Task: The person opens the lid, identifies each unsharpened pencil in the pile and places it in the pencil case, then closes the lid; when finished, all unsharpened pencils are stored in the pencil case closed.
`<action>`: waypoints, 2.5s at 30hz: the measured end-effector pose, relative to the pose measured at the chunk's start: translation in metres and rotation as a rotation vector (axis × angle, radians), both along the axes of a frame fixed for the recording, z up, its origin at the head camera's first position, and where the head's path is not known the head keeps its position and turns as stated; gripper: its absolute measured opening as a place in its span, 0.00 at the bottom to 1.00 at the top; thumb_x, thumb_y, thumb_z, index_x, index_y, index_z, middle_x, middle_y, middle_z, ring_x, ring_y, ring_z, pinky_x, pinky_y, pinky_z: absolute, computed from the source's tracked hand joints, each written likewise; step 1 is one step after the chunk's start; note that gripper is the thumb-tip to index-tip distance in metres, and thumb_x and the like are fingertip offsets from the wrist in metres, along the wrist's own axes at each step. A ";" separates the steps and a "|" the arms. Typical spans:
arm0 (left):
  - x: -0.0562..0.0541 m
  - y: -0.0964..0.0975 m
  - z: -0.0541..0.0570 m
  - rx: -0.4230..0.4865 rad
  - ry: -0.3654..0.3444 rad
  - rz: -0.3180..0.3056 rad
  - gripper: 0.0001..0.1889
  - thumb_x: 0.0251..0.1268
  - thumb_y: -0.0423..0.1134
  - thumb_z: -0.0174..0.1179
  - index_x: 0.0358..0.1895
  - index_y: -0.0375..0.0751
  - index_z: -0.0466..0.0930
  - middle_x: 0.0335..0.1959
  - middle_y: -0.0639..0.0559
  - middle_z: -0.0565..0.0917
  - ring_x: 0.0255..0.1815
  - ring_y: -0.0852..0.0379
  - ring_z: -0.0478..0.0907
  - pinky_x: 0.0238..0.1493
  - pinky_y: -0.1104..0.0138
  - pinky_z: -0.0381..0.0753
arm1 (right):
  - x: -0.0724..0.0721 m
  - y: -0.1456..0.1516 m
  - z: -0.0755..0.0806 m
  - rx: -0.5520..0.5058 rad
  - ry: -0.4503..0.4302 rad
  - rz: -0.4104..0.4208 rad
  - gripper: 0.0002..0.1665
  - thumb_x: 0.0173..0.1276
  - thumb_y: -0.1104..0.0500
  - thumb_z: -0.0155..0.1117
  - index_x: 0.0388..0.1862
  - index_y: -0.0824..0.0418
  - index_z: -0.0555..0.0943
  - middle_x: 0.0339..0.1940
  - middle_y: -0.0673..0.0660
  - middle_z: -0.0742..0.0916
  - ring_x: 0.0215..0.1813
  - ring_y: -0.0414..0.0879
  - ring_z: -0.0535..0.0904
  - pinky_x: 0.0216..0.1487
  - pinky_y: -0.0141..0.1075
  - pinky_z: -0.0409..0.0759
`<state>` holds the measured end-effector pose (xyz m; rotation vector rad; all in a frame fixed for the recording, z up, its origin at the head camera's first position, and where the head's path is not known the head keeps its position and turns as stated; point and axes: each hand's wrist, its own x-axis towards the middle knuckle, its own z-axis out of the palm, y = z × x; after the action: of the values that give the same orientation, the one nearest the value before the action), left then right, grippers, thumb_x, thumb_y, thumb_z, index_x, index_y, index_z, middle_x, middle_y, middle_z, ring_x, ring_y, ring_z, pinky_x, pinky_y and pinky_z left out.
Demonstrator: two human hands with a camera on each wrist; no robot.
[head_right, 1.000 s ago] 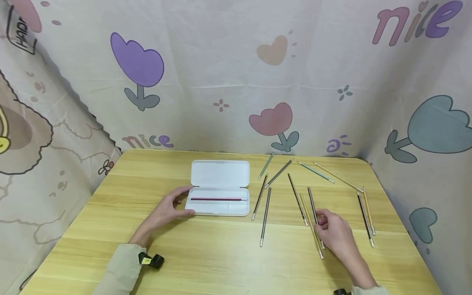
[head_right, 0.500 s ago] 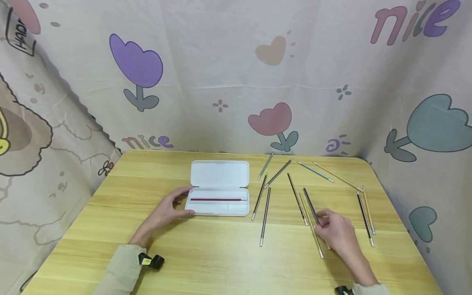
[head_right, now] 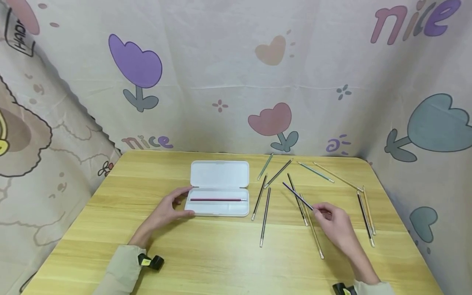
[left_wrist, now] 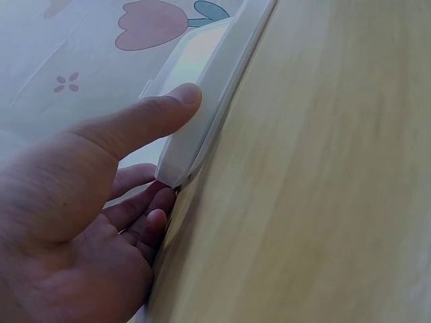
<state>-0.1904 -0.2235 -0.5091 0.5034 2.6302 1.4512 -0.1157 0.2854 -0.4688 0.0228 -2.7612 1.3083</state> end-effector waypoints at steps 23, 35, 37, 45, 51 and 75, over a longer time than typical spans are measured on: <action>-0.001 0.000 -0.001 0.001 0.009 -0.006 0.46 0.52 0.45 0.81 0.75 0.41 0.69 0.67 0.44 0.76 0.62 0.45 0.73 0.61 0.50 0.72 | -0.031 -0.061 0.000 -0.178 0.060 0.128 0.09 0.74 0.68 0.63 0.49 0.69 0.85 0.42 0.61 0.89 0.45 0.55 0.87 0.45 0.27 0.81; -0.002 -0.002 -0.003 0.001 0.013 -0.011 0.45 0.54 0.46 0.79 0.75 0.42 0.69 0.67 0.45 0.76 0.61 0.45 0.72 0.61 0.50 0.71 | -0.054 -0.107 -0.001 -0.152 0.116 0.168 0.08 0.70 0.71 0.65 0.46 0.66 0.87 0.42 0.59 0.89 0.45 0.50 0.85 0.48 0.31 0.82; -0.002 -0.002 -0.003 0.005 0.010 -0.010 0.45 0.54 0.45 0.80 0.75 0.42 0.69 0.67 0.45 0.76 0.61 0.45 0.72 0.61 0.50 0.71 | -0.058 -0.115 -0.002 -0.148 0.107 0.189 0.08 0.70 0.72 0.64 0.44 0.66 0.87 0.42 0.59 0.89 0.45 0.50 0.85 0.48 0.33 0.83; -0.002 -0.001 -0.001 0.010 0.006 -0.008 0.45 0.53 0.46 0.80 0.76 0.43 0.69 0.68 0.44 0.75 0.62 0.44 0.72 0.61 0.50 0.70 | -0.074 -0.147 -0.003 -0.123 0.106 0.256 0.11 0.67 0.74 0.62 0.45 0.67 0.86 0.42 0.62 0.88 0.44 0.52 0.85 0.48 0.39 0.84; -0.003 -0.002 -0.001 0.008 0.001 0.001 0.45 0.53 0.46 0.80 0.76 0.44 0.69 0.68 0.45 0.75 0.62 0.45 0.72 0.61 0.49 0.70 | -0.085 -0.168 -0.003 -0.118 0.109 0.265 0.08 0.68 0.72 0.66 0.44 0.66 0.87 0.41 0.57 0.89 0.43 0.49 0.84 0.45 0.40 0.84; -0.002 -0.001 -0.001 -0.011 0.018 -0.005 0.45 0.52 0.44 0.81 0.75 0.41 0.70 0.67 0.45 0.76 0.61 0.46 0.73 0.61 0.50 0.73 | -0.091 -0.205 -0.023 -0.034 0.157 0.251 0.08 0.62 0.73 0.73 0.35 0.62 0.90 0.38 0.55 0.91 0.39 0.46 0.87 0.41 0.38 0.85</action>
<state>-0.1921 -0.2241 -0.5103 0.5240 2.6472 1.4367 -0.2069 0.0805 -0.4919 0.4632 -2.6680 1.3419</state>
